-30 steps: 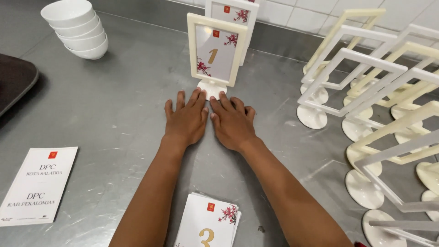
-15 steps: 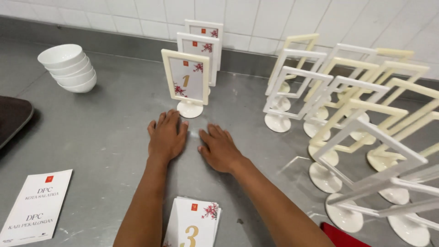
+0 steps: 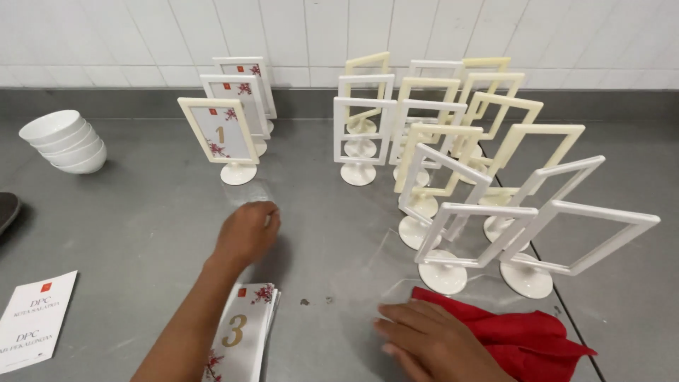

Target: Cleaning plastic table number stands with a cloth and inserting numbered cards into the frames.

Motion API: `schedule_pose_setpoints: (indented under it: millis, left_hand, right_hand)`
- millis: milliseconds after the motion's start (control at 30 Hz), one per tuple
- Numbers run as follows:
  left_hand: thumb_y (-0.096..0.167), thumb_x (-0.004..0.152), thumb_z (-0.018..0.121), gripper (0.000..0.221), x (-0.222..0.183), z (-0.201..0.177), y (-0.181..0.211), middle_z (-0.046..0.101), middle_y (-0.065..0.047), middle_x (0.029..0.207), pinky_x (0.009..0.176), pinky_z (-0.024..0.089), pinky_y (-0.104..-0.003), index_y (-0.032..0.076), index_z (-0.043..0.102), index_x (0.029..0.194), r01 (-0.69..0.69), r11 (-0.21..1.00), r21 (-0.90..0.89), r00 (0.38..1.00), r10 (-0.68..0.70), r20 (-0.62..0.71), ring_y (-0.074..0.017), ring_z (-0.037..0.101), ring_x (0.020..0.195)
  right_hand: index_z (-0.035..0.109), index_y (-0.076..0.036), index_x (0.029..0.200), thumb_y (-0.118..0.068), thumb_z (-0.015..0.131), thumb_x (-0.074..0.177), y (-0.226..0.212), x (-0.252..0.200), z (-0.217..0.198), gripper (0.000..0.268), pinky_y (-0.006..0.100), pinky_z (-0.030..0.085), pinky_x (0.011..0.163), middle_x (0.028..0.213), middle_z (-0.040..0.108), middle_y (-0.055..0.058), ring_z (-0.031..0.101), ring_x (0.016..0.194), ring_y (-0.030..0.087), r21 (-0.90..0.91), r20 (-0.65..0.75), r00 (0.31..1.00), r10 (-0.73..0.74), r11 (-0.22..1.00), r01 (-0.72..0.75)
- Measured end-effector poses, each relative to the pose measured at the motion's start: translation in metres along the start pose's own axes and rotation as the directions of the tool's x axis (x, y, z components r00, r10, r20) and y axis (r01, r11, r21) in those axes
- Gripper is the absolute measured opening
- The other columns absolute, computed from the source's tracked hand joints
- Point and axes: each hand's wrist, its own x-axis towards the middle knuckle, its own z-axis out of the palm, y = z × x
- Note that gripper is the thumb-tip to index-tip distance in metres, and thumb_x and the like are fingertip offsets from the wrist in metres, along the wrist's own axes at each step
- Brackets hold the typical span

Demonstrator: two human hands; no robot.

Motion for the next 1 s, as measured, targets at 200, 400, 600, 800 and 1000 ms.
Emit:
schedule_pose_setpoints:
  millis: [200,400,600,800,1000]
  left_hand:
    - [0.014,0.098,0.052,0.035,0.027,0.057,0.089,0.063,-0.014,0.131,0.076,0.053,-0.052,0.004,0.058,0.13,-0.294,0.956,-0.018,0.956,0.293,-0.029,-0.0395,0.06,0.11]
    - [0.009,0.102,0.044,0.05,0.095,0.091,0.134,0.024,-0.016,0.165,0.056,0.05,-0.053,0.004,0.028,0.15,-0.169,0.984,0.065,0.985,0.17,-0.022,-0.0426,0.063,0.09]
    - [0.022,0.108,0.039,0.046,0.144,0.111,0.124,0.021,-0.01,0.16,0.059,0.048,-0.055,0.006,0.025,0.149,-0.07,0.997,0.017,0.992,0.068,0.102,-0.045,0.062,0.09]
    - [0.021,0.108,0.044,0.026,0.135,0.122,0.104,0.048,-0.012,0.135,0.058,0.048,-0.051,0.009,0.051,0.131,-0.125,0.992,-0.025,0.992,0.124,-0.034,-0.0421,0.063,0.079]
    - [0.019,0.106,0.049,0.012,0.07,0.103,0.105,0.062,-0.01,0.114,0.054,0.049,-0.049,0.009,0.057,0.108,-0.172,0.982,0.073,0.98,0.178,-0.09,-0.0401,0.066,0.076]
  right_hand:
    - [0.073,-0.014,0.124,-0.02,0.071,0.088,0.04,-0.096,0.01,0.037,0.036,0.056,0.101,0.133,0.07,0.005,0.069,0.12,0.022,-0.096,-0.454,0.861,0.229,0.948,-0.303]
    - [0.066,-0.023,0.135,-0.037,0.065,0.091,0.063,-0.117,0.04,0.046,0.048,0.049,0.098,0.148,0.058,0.002,0.055,0.134,0.028,-0.184,-0.371,0.85,0.374,0.868,-0.462]
    - [0.059,-0.03,0.144,-0.067,0.064,0.086,0.059,-0.111,0.036,0.069,0.052,0.04,0.103,0.157,0.049,-0.001,0.043,0.143,0.026,-0.235,-0.244,0.859,0.45,0.832,-0.503]
    - [0.046,-0.032,0.155,-0.093,0.069,0.072,0.064,-0.115,0.035,0.106,0.05,0.035,0.103,0.164,0.039,0.001,0.036,0.149,0.024,-0.318,-0.143,0.905,0.401,0.847,-0.426]
    - [0.061,-0.025,0.137,-0.079,0.081,0.068,0.051,-0.104,0.021,0.09,0.055,0.025,0.113,0.158,0.047,0.004,0.044,0.142,0.024,-0.26,-0.196,0.912,0.36,0.878,-0.402]
